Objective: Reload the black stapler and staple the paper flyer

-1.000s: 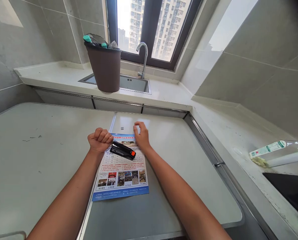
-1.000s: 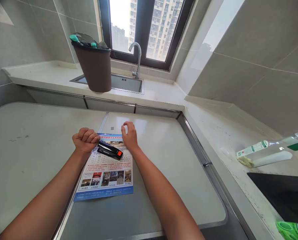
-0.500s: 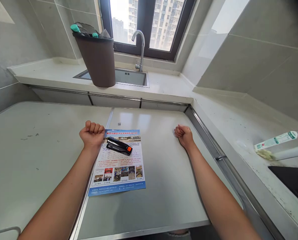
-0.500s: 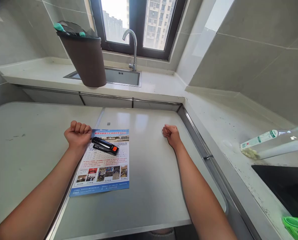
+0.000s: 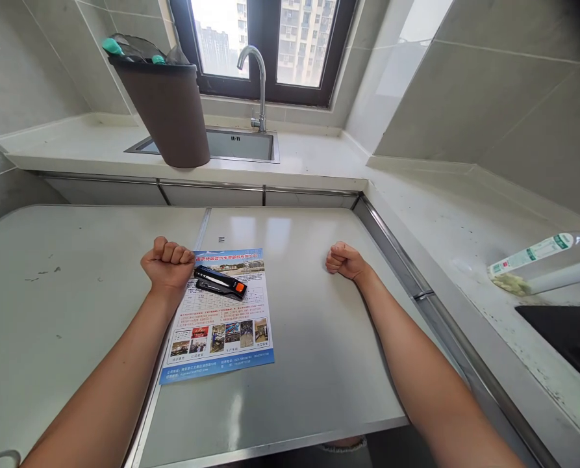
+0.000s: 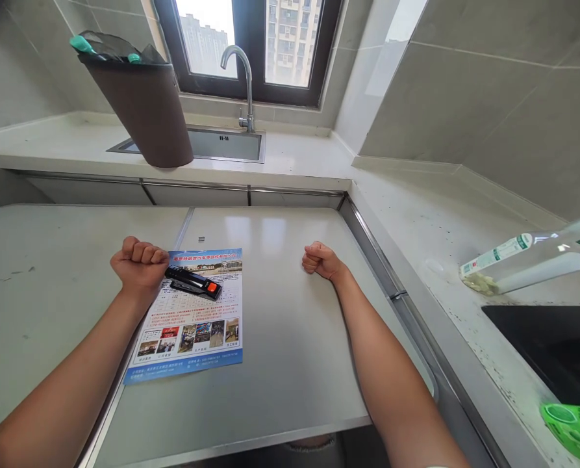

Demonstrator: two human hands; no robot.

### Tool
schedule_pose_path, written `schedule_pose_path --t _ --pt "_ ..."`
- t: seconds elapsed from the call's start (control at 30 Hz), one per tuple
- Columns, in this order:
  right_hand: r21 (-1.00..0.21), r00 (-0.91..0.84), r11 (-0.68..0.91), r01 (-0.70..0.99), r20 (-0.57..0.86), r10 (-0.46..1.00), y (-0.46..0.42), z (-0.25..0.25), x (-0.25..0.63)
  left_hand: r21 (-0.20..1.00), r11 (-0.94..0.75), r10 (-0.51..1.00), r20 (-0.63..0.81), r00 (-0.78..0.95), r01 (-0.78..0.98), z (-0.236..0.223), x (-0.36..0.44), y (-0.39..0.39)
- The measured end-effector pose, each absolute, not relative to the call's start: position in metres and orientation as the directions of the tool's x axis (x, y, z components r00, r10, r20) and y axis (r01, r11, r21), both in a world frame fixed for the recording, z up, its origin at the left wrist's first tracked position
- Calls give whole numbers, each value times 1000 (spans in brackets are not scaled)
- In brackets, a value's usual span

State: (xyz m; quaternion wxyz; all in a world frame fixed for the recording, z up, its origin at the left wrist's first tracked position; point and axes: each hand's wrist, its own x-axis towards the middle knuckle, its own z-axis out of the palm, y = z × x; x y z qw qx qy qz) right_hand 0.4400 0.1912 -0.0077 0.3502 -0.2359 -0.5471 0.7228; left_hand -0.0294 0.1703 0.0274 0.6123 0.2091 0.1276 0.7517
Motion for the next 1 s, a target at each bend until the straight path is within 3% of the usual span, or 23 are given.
schedule_pose_path --t 0.5,1.0 --pt "-980 -761 -182 -84 -54 646 196 -12 437 401 -173 971 223 -87 -900 30 -28 168" --pt "-984 -738 -164 -71 -58 672 192 -8 434 556 -239 971 152 -185 -796 35 -24 164"
